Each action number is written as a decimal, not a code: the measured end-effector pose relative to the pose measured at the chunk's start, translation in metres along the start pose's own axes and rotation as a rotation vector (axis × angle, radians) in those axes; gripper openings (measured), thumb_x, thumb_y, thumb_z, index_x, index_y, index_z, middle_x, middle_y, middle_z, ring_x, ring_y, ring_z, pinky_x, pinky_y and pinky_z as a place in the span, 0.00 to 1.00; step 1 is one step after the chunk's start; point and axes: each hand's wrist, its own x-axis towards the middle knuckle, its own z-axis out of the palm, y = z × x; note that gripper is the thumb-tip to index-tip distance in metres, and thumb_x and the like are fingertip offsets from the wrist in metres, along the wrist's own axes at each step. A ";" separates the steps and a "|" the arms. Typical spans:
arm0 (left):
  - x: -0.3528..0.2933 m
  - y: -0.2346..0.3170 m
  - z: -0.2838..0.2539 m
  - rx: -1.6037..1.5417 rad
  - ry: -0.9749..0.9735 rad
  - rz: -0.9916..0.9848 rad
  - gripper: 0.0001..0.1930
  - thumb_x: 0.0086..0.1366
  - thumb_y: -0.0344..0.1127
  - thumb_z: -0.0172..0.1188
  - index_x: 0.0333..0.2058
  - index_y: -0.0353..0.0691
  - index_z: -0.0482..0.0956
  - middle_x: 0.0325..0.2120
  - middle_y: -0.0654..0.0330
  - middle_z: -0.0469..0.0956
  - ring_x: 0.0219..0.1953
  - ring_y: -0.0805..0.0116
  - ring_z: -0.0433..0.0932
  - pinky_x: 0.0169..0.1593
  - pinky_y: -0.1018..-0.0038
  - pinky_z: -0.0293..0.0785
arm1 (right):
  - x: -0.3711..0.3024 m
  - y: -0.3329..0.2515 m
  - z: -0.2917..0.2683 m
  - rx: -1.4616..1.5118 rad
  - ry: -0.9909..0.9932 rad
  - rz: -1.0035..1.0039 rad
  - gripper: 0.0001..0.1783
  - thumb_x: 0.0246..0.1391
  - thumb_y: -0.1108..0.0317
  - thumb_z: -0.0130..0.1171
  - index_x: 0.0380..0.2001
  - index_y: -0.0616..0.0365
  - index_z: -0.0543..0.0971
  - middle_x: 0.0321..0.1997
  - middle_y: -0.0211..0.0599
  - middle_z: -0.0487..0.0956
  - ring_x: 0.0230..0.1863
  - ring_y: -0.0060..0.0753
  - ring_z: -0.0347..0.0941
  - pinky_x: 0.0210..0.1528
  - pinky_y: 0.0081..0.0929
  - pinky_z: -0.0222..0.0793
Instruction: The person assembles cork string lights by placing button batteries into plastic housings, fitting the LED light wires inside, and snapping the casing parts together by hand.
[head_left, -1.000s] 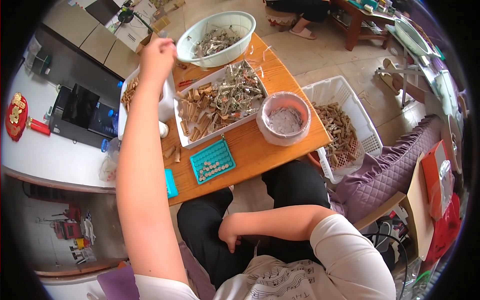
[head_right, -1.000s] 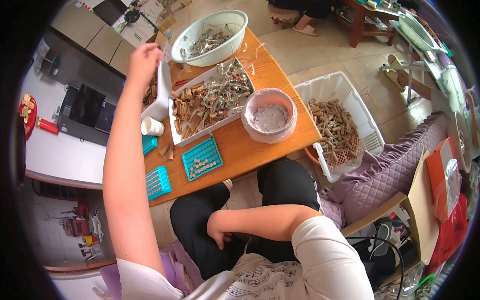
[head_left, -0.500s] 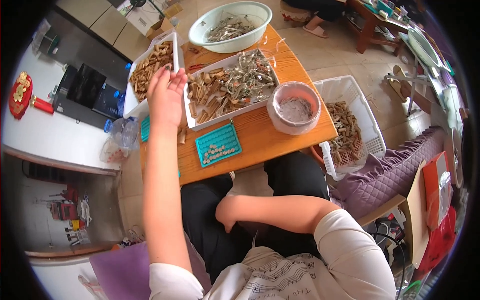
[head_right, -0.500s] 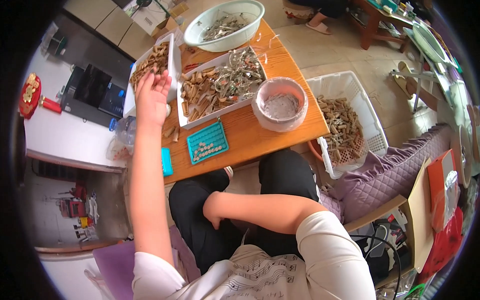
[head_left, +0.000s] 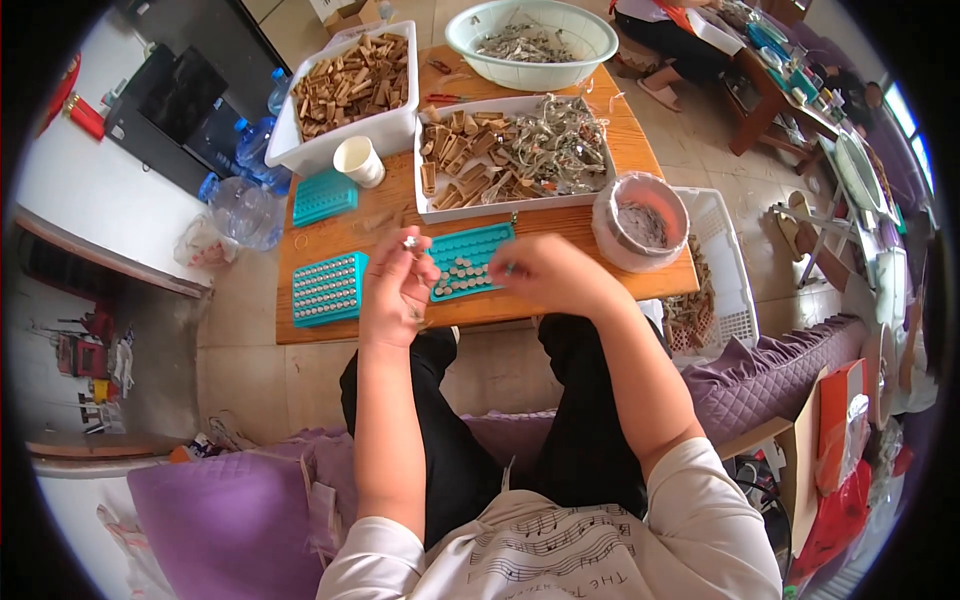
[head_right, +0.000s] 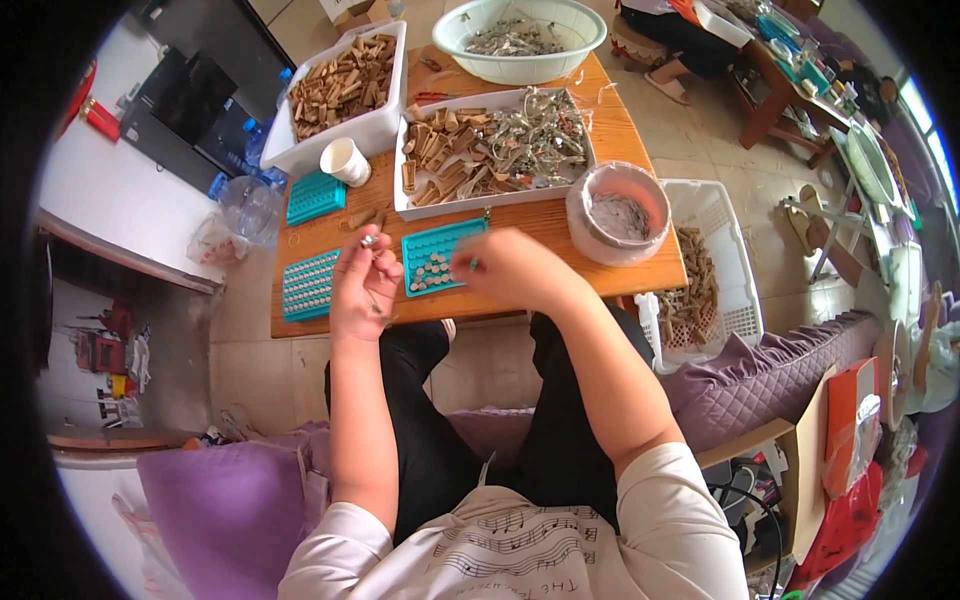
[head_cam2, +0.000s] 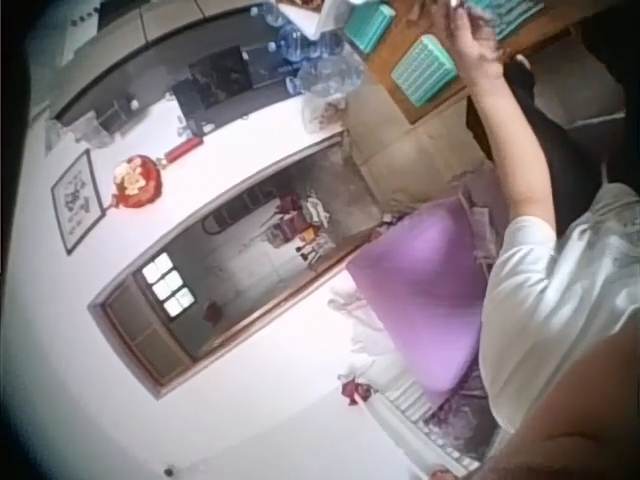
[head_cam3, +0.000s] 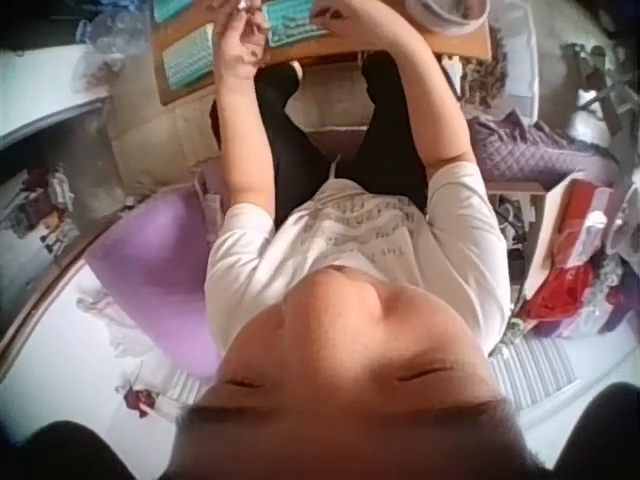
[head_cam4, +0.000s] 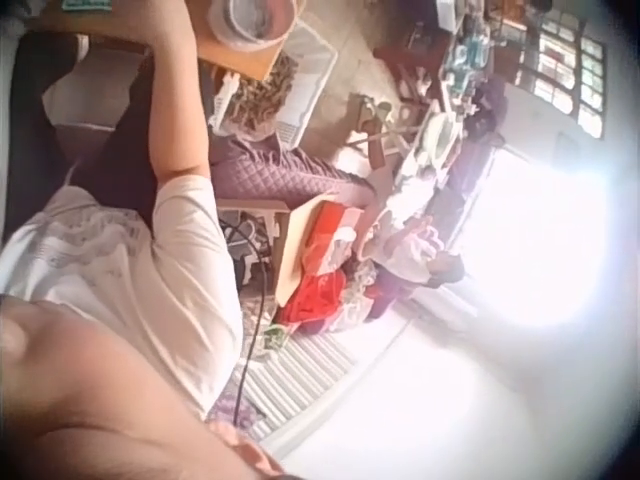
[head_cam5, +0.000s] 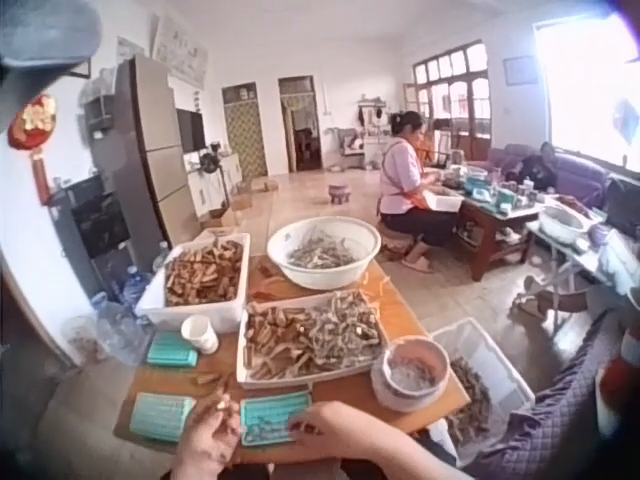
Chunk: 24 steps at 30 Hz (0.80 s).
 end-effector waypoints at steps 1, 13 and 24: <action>-0.002 -0.002 0.002 0.055 -0.037 -0.066 0.15 0.62 0.31 0.55 0.48 0.39 0.72 0.36 0.58 0.77 0.30 0.76 0.73 0.36 0.77 0.72 | 0.002 -0.005 -0.002 0.123 0.155 0.028 0.09 0.50 0.69 0.58 0.35 0.59 0.78 0.30 0.36 0.77 0.28 0.29 0.73 0.32 0.24 0.69; 0.009 -0.008 0.006 0.388 -0.068 -0.024 0.11 0.55 0.24 0.63 0.38 0.36 0.74 0.32 0.61 0.77 0.35 0.76 0.76 0.40 0.79 0.74 | 0.033 -0.018 0.022 0.505 0.272 -0.135 0.16 0.46 0.84 0.58 0.41 0.62 0.76 0.39 0.35 0.74 0.39 0.24 0.74 0.42 0.21 0.72; 0.008 0.001 0.004 0.459 -0.132 -0.077 0.14 0.56 0.28 0.64 0.41 0.36 0.73 0.35 0.61 0.76 0.38 0.75 0.75 0.44 0.78 0.73 | 0.031 -0.014 0.032 0.679 0.322 -0.054 0.13 0.45 0.86 0.58 0.36 0.64 0.72 0.39 0.32 0.72 0.41 0.21 0.72 0.45 0.20 0.71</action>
